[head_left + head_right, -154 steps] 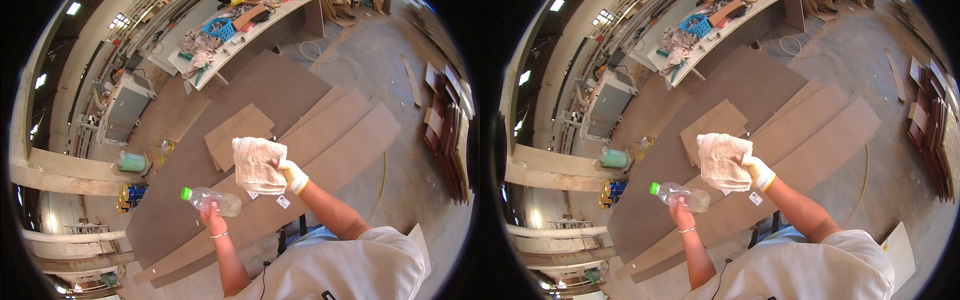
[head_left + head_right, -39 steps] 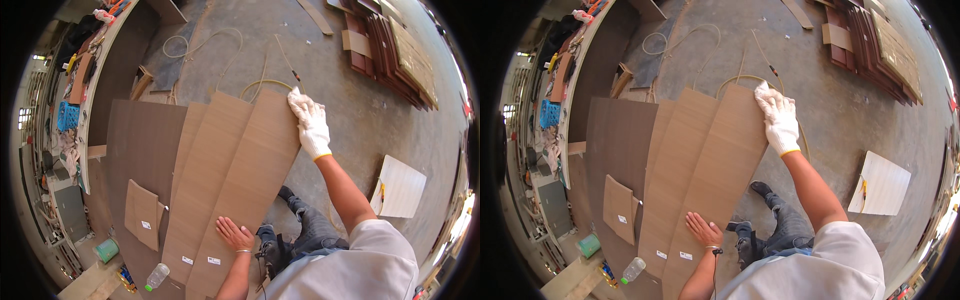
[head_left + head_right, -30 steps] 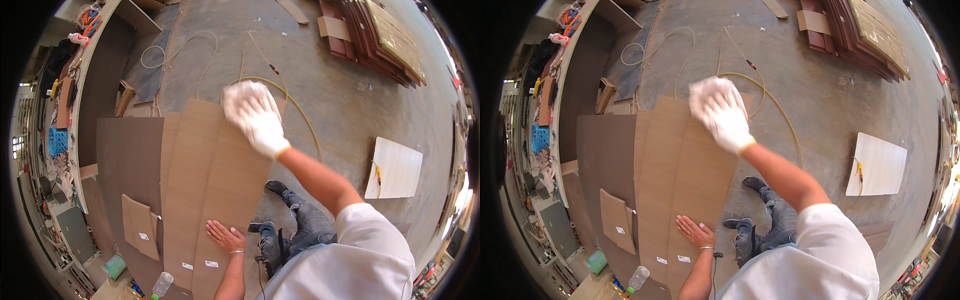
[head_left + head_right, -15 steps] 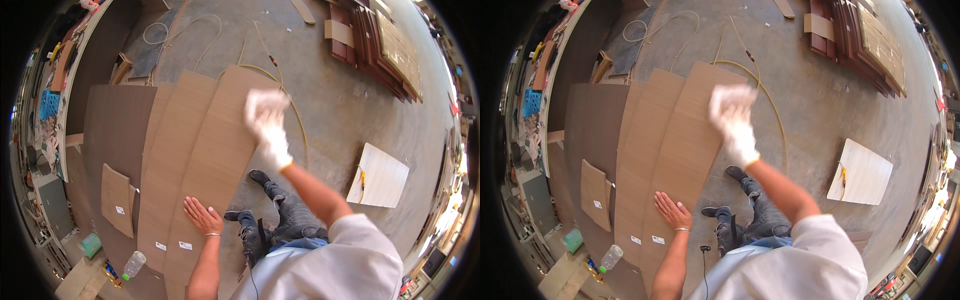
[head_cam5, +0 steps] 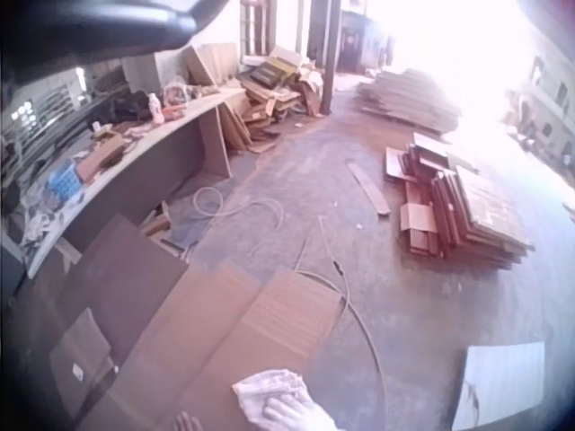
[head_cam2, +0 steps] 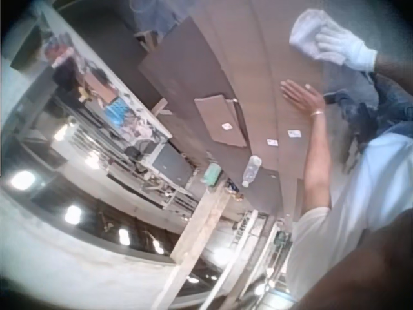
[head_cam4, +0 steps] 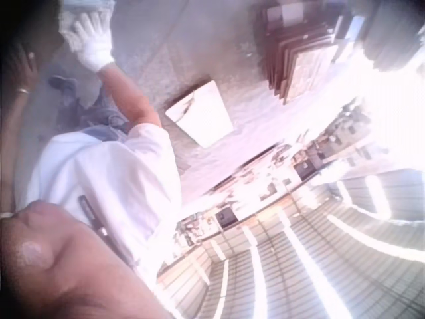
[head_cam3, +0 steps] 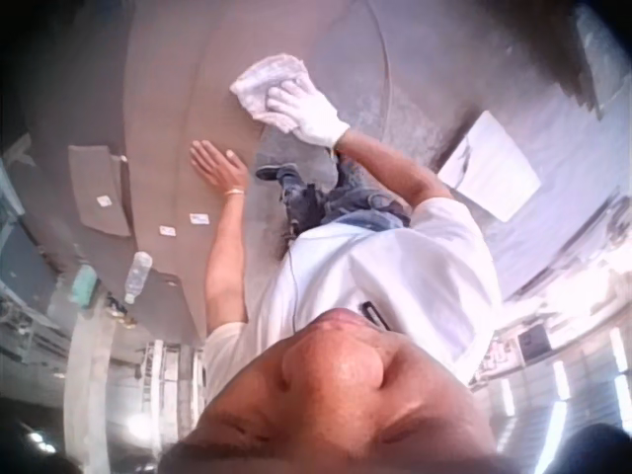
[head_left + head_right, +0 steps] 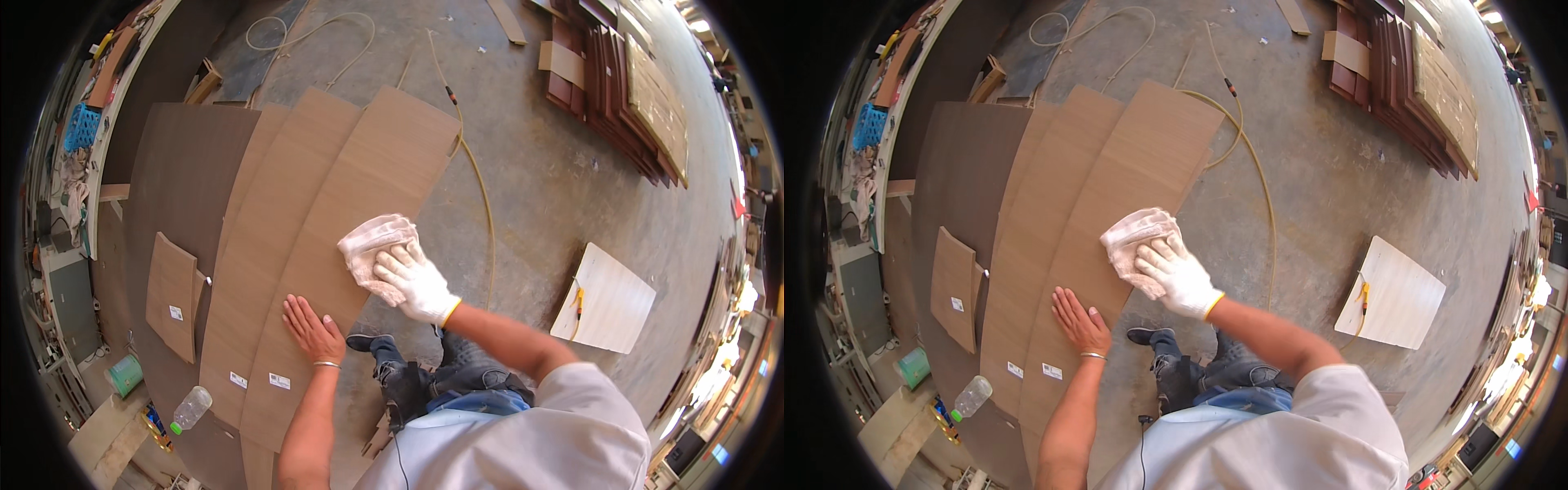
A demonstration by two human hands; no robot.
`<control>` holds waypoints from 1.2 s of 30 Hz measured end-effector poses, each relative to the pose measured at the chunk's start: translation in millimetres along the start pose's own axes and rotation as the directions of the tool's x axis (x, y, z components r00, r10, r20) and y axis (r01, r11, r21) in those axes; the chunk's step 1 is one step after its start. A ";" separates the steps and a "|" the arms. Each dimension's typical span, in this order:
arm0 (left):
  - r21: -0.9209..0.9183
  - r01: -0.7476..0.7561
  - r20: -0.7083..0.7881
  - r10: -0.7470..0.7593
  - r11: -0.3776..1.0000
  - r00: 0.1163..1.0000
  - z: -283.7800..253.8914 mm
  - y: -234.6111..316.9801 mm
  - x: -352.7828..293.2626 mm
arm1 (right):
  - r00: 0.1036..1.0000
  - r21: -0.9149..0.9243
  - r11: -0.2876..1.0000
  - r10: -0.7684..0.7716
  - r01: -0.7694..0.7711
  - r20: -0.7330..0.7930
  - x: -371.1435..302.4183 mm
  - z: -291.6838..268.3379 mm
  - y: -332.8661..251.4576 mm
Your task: The person wipes multiple flat wood panels with a cloth, occasionally pouring liquid from a plastic bottle onto the cloth. The person also uses a utility knife to scrape or cut edges on some panels. The person handles the panels one at a time, wiping and scraping them before moving to the next.
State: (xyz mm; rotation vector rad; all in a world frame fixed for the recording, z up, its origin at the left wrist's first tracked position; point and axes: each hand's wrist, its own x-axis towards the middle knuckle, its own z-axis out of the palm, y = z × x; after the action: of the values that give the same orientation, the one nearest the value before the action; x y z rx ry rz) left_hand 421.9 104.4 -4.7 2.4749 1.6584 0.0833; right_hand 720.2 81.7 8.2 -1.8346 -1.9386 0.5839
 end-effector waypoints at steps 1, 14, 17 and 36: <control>-0.002 0.008 -0.003 -0.008 1.000 1.000 -0.1 -4.5 -3.1 | 0.977 0.126 0.990 -0.094 0.071 0.193 6.7 -27.1 5.3; -0.639 0.045 -0.068 -0.115 0.768 0.991 -28.4 -37.1 -6.0 | 0.952 0.316 0.901 -0.306 0.296 -0.018 -57.2 93.2 -125.4; -0.569 0.180 -0.131 -0.304 0.803 0.944 -53.4 -83.1 -67.3 | 0.963 -0.019 0.963 -0.268 0.268 -0.029 -30.2 35.7 -50.8; -0.256 0.657 0.115 -0.653 0.709 0.749 -79.0 -215.1 -224.5 | 0.413 0.237 0.526 -0.820 0.817 0.397 -44.7 171.5 -294.1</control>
State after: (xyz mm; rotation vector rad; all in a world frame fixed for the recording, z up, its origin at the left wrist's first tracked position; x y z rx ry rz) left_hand 128.6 -14.6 47.5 1.5528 2.2329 0.1930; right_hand 383.2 19.0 29.7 -0.4828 -2.7975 0.6925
